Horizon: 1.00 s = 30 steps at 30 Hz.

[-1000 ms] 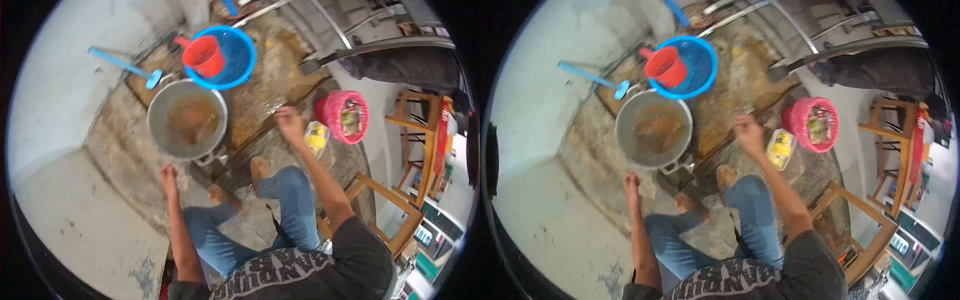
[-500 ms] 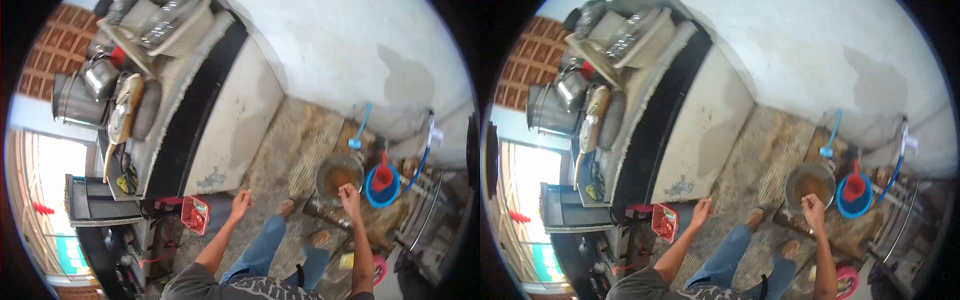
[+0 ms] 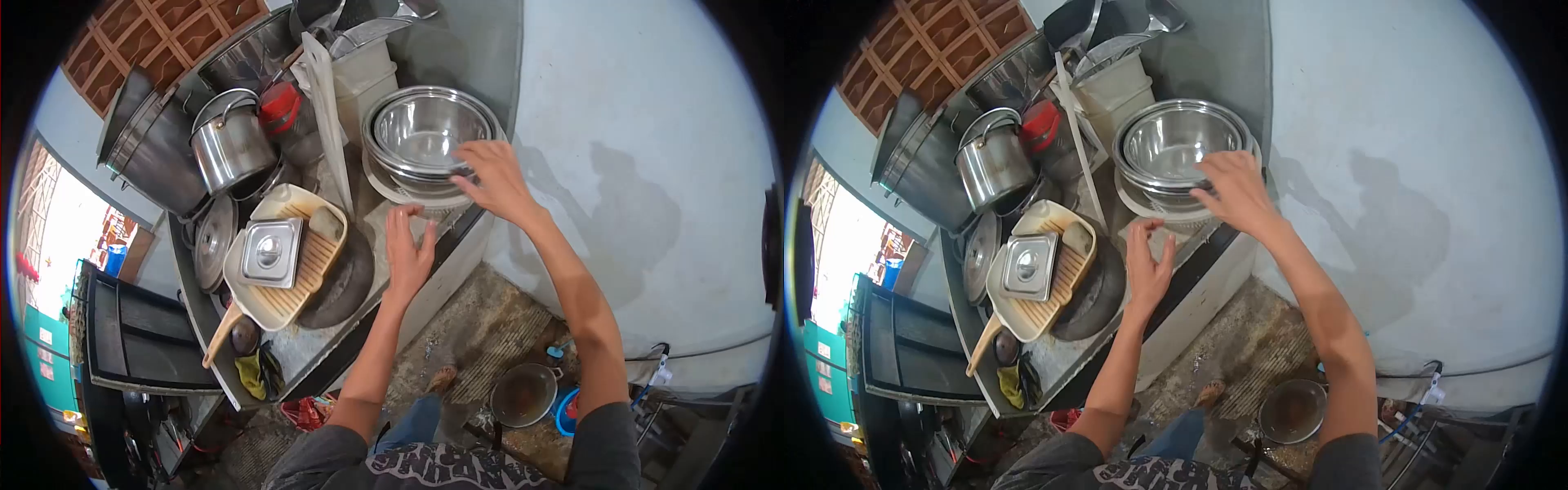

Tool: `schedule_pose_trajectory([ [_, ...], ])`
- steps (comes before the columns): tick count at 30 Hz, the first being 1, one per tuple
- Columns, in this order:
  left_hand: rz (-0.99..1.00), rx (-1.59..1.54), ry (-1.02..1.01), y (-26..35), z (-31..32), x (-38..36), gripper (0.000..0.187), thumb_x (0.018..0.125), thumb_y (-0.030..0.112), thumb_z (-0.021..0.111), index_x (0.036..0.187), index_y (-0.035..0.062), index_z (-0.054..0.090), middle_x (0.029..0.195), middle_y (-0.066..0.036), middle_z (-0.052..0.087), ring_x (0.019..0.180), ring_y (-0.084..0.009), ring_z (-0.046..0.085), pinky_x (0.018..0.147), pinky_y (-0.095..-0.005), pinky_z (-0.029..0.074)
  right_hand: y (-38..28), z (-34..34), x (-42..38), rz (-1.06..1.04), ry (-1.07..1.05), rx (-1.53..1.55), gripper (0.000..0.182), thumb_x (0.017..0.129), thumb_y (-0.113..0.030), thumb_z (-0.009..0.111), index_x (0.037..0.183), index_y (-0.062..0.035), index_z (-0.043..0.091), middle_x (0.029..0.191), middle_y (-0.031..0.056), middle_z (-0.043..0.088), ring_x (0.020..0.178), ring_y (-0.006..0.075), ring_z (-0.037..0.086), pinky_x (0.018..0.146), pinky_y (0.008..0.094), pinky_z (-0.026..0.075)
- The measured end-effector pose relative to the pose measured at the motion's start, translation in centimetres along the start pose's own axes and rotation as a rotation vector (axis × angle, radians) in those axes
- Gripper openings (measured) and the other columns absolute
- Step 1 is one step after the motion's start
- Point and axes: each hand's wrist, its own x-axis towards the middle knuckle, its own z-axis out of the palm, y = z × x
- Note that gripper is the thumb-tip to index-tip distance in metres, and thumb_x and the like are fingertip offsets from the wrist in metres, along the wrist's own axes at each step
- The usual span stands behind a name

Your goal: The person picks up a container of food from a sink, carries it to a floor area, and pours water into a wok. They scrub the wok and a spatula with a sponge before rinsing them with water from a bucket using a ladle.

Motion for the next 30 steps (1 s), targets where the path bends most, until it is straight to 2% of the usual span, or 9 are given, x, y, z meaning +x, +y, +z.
schedule_pose_trajectory([
  [3,-0.032,-0.048,0.060,-2.2,1.0,3.8,0.019,0.081,0.003,0.059,0.097,-0.0019,0.050,0.091,-0.013,0.054,0.083,-0.0230,0.054,0.076,-0.0333,0.043,1.3,3.2,3.3,0.086,-0.397,0.066,0.031,0.086,-0.028,0.058,0.101,-0.0014,0.064,0.098,0.0133,0.065,0.098,0.0276,0.057,0.095,0.0381,0.032],
  [7,-0.238,-0.237,0.113,-4.3,2.4,5.6,0.014,0.085,0.003,0.059,0.095,-0.0013,0.051,0.082,-0.007,0.053,0.074,-0.0129,0.052,0.068,-0.0264,0.044,1.0,3.0,6.1,0.171,-0.747,0.241,0.039,0.089,-0.033,0.054,0.102,0.0023,0.064,0.100,0.0168,0.064,0.091,0.0311,0.060,0.081,0.0434,0.042],
  [8,-0.275,-0.241,0.108,-4.6,2.5,5.6,0.013,0.085,0.003,0.059,0.095,-0.0012,0.051,0.081,-0.006,0.053,0.073,-0.0116,0.051,0.067,-0.0253,0.044,1.2,3.6,6.0,0.224,-0.740,0.284,0.046,0.090,-0.038,0.052,0.100,0.0053,0.063,0.098,0.0202,0.063,0.089,0.0348,0.060,0.073,0.0454,0.044],
  [14,-0.363,-0.417,0.130,-5.3,2.8,5.2,0.011,0.089,0.006,0.057,0.095,0.0003,0.049,0.081,-0.001,0.048,0.072,-0.0071,0.046,0.065,-0.0211,0.041,1.0,6.5,6.0,0.269,-0.657,0.280,0.059,0.086,-0.050,0.053,0.095,0.0081,0.062,0.093,0.0267,0.059,0.085,0.0385,0.059,0.072,0.0436,0.044],
  [17,-0.374,-0.445,0.132,-5.7,2.9,4.9,0.011,0.088,0.004,0.057,0.095,-0.0001,0.049,0.080,-0.001,0.048,0.072,-0.0072,0.047,0.066,-0.0210,0.041,0.9,6.8,5.4,0.260,-0.558,0.323,0.060,0.085,-0.051,0.055,0.094,0.0074,0.063,0.079,0.0233,0.059,0.074,0.0350,0.060,0.068,0.0424,0.045],
  [20,-0.377,-0.461,0.148,-5.6,3.2,4.9,0.011,0.086,0.001,0.058,0.093,-0.0013,0.050,0.078,-0.003,0.050,0.071,-0.0086,0.048,0.067,-0.0220,0.042,0.7,5.3,6.2,0.396,-0.684,0.367,0.056,0.083,-0.050,0.060,0.083,0.0061,0.062,0.064,0.0186,0.056,0.060,0.0306,0.056,0.059,0.0391,0.043],
  [26,-0.404,-0.568,0.108,-5.6,3.0,5.1,0.013,0.086,0.002,0.061,0.094,0.0018,0.050,0.082,0.001,0.049,0.072,-0.0052,0.046,0.066,-0.0188,0.040,0.2,4.3,6.9,0.390,-0.556,0.323,0.045,0.078,-0.044,0.066,0.075,0.0004,0.060,0.062,0.0177,0.058,0.061,0.0318,0.059,0.057,0.0400,0.043],
  [29,-0.440,-0.558,0.089,-4.9,2.5,5.6,0.014,0.085,0.002,0.062,0.093,0.0017,0.051,0.080,0.002,0.048,0.072,-0.0047,0.046,0.065,-0.0184,0.039,0.1,4.0,6.5,0.417,-0.281,0.453,0.037,0.079,-0.036,0.068,0.073,-0.0013,0.057,0.055,0.0117,0.050,0.050,0.0194,0.046,0.050,0.0363,0.034],
  [30,-0.455,-0.561,0.082,-5.0,2.5,5.7,0.014,0.085,0.002,0.062,0.093,0.0018,0.051,0.080,0.002,0.048,0.071,-0.0046,0.046,0.065,-0.0183,0.039,0.5,3.3,6.6,0.365,-0.172,0.386,0.031,0.082,-0.032,0.066,0.076,-0.0025,0.057,0.055,0.0091,0.052,0.048,0.0155,0.049,0.048,0.0333,0.037],
])
